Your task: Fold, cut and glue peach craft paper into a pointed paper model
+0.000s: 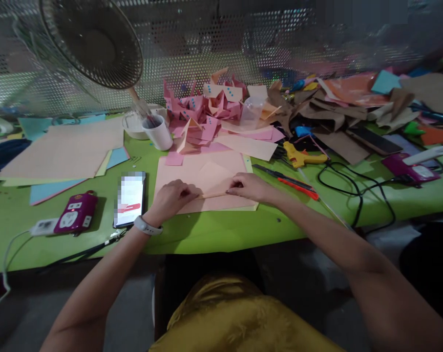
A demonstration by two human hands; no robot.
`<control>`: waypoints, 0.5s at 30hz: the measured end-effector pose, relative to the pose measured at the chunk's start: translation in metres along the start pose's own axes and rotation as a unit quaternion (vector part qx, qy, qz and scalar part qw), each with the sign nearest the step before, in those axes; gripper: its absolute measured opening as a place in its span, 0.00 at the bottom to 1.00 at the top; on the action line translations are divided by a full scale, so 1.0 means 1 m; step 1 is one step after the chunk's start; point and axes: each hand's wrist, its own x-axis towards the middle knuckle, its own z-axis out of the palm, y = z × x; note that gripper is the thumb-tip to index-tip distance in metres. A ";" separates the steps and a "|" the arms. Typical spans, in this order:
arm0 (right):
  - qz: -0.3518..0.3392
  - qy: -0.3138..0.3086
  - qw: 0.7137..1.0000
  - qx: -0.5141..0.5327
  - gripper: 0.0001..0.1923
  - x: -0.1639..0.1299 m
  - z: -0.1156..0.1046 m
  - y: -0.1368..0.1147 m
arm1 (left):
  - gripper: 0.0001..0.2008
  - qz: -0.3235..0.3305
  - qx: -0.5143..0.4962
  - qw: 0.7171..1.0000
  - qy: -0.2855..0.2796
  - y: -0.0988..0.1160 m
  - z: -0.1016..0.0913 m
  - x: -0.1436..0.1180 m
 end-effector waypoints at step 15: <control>0.022 -0.067 0.997 0.023 0.12 0.006 -0.007 -0.001 | 0.22 -0.099 0.223 0.959 0.140 0.022 -0.013 -0.028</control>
